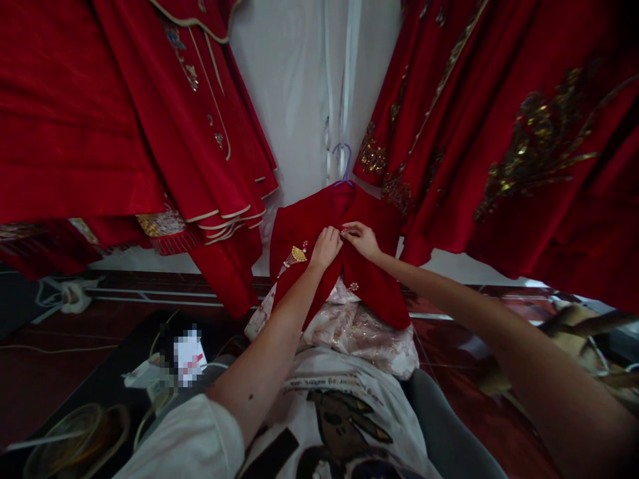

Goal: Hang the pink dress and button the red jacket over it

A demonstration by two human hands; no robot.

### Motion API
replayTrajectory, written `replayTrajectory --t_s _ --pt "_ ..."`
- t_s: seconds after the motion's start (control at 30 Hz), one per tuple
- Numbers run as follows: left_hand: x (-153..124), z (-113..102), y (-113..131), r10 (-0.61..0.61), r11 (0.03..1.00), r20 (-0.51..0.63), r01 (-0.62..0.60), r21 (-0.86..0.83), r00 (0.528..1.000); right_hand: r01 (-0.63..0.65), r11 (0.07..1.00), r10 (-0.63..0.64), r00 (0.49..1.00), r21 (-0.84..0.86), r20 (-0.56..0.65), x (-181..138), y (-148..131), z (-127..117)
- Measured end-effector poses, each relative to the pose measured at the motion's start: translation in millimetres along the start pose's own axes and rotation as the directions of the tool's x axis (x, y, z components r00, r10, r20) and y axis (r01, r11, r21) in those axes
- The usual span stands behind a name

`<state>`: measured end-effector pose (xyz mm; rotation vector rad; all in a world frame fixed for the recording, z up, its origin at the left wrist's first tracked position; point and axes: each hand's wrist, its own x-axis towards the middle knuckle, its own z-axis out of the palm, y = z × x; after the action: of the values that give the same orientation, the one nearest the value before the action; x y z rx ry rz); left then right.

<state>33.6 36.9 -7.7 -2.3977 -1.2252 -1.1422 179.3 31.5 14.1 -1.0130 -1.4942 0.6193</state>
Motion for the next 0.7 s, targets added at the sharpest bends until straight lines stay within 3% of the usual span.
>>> replayTrajectory --t_s 0.23,0.4,0.7 --pt "3 6 -4 -0.012 1.0 -0.017 0.012 0.016 1.0 0.066 0.996 -0.062 0.996 -0.055 0.062 6 -8 -4" --pt "8 7 -6 -0.012 0.997 -0.069 0.007 -0.079 0.998 0.087 0.992 -0.073 0.985 -0.09 0.155 16 -16 -9" --pt "18 12 -6 -0.049 0.971 -0.212 -0.004 -0.241 0.976 0.082 0.996 -0.085 0.966 0.023 0.245 37 -18 -16"
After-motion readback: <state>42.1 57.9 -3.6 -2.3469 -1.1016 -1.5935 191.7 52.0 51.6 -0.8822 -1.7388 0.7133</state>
